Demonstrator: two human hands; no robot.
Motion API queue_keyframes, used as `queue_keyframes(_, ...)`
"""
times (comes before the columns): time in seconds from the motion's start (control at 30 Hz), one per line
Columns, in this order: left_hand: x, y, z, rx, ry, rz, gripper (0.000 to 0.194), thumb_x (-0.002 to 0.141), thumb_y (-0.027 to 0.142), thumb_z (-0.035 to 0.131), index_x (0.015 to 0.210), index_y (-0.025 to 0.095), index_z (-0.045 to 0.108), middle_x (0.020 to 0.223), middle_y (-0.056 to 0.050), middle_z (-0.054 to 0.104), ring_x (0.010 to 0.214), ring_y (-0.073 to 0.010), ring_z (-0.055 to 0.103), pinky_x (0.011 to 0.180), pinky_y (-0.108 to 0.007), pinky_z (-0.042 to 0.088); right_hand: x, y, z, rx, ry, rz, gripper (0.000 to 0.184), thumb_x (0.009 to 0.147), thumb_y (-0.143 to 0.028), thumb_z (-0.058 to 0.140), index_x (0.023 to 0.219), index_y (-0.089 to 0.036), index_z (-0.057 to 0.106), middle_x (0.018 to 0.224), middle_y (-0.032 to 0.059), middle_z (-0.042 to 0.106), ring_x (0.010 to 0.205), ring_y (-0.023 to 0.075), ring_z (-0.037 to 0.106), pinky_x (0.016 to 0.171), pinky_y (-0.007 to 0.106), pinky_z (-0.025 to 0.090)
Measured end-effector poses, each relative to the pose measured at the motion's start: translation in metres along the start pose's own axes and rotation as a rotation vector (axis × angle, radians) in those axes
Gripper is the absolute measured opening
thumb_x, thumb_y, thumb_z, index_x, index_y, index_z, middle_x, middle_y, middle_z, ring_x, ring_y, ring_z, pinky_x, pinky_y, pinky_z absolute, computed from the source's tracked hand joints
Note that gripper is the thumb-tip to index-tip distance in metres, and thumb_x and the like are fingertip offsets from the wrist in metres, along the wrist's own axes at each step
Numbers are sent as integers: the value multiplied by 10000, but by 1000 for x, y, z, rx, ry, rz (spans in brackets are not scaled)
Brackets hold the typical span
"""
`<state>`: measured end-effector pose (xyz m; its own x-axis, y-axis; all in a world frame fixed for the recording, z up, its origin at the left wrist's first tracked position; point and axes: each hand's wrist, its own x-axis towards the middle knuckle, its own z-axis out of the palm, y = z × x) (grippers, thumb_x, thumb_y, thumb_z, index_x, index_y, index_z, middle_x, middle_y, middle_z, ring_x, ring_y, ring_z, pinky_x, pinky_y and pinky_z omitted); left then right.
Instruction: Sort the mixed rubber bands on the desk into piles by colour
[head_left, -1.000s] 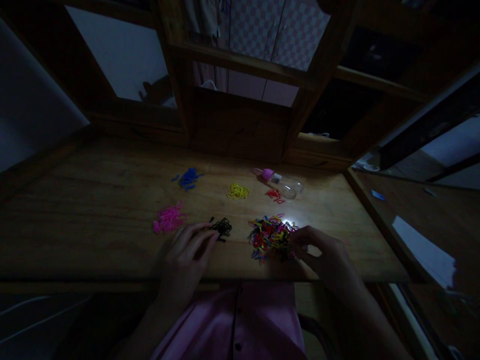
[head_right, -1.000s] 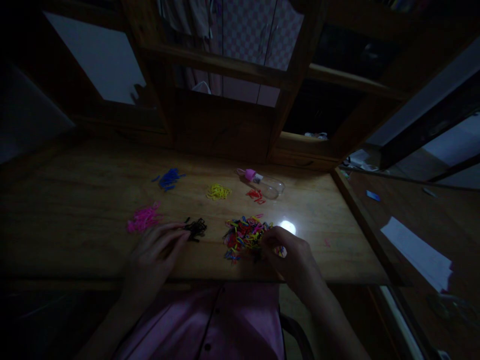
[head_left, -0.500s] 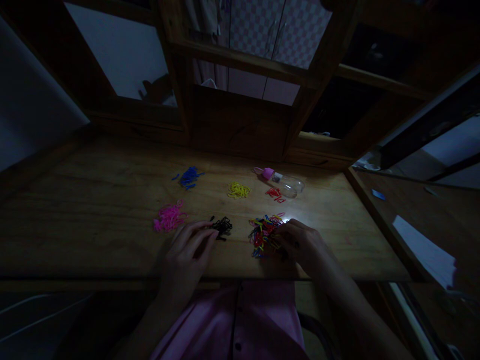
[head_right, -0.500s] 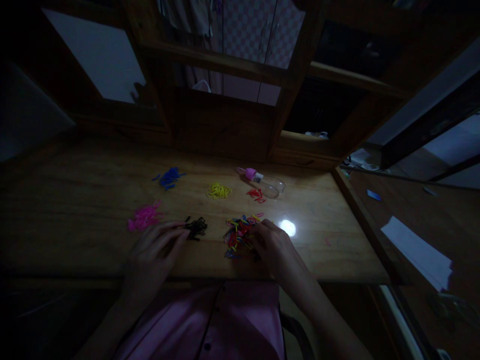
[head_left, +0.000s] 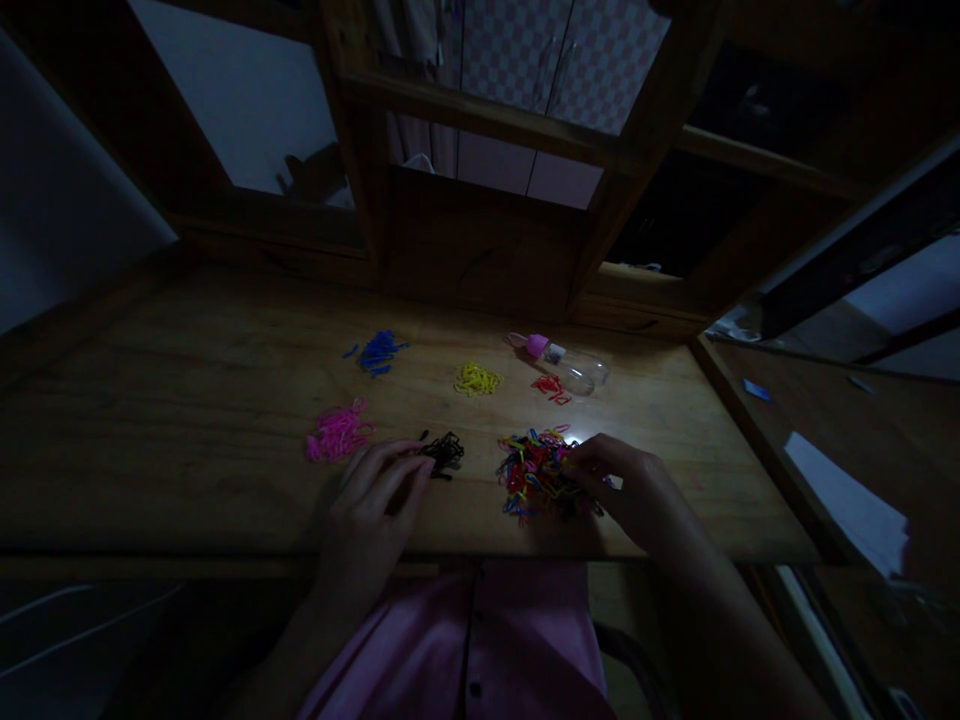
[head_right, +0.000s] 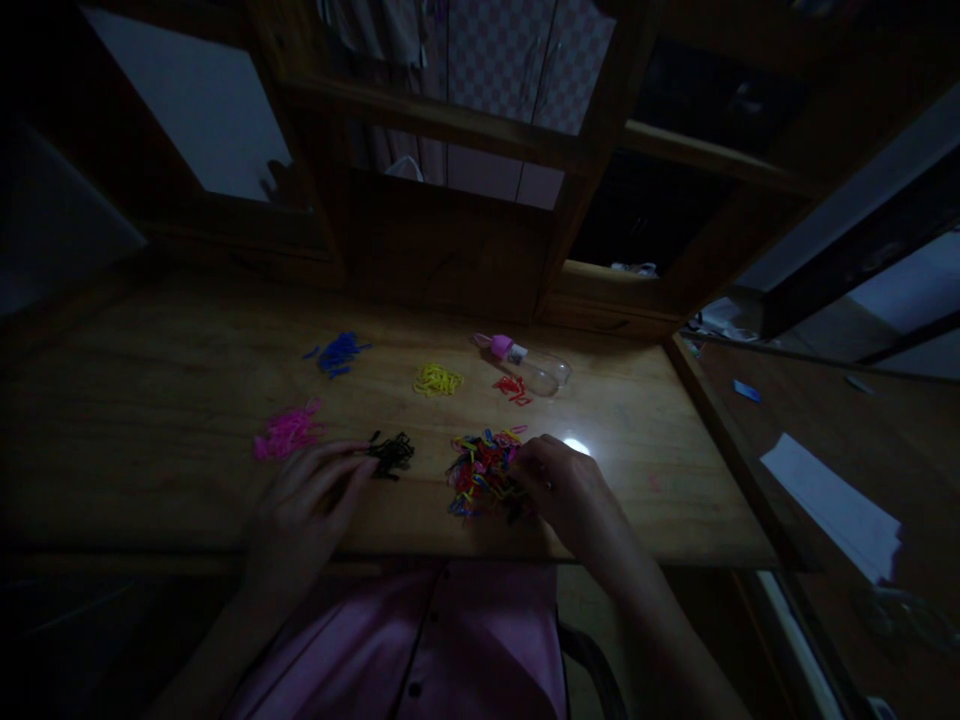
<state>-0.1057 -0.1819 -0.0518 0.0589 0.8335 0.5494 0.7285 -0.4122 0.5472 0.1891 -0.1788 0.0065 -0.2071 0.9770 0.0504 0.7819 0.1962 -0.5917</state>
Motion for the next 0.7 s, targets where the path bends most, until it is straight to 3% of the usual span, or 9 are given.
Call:
queue_keyframes(0.27, -1, -1, 0, 5, -20, -4, 89, 870, 202, 605, 937, 232, 656, 1042, -36, 658, 996, -207, 605, 941, -395, 474, 6, -6, 20, -167, -80, -151, 203, 920, -143, 477, 959, -207, 666, 932, 69, 638, 771, 166, 610, 666, 273, 462)
queue_keyframes(0.4, -2, -1, 0, 6, -11, -3, 96, 867, 197, 611, 945, 228, 657, 1042, -38, 657, 995, -206, 605, 931, -387, 477, 7, -7, 23, -154, -61, -119, 217, 943, -166, 451, 879, -200, 656, 883, 64, 606, 752, 160, 596, 665, 273, 452)
queue_keyframes(0.57, -2, 0, 1, 12, -14, -5, 89, 871, 201, 608, 941, 224, 657, 1040, -41, 658, 994, -208, 605, 925, -384, 477, 8, -8, 12, 28, 12, -33, 144, 932, -217, 502, 885, -187, 634, 917, 66, 607, 784, 164, 581, 691, 280, 451)
queue_keyframes(0.7, 0, 1, 0, 5, -19, -1, 90, 871, 197, 608, 944, 219, 656, 1037, -43, 660, 994, -206, 606, 927, -380, 476, 8, -3, 2, 390, -37, 123, 161, 900, -341, 587, 908, -185, 625, 810, 33, 612, 719, 149, 566, 624, 256, 439)
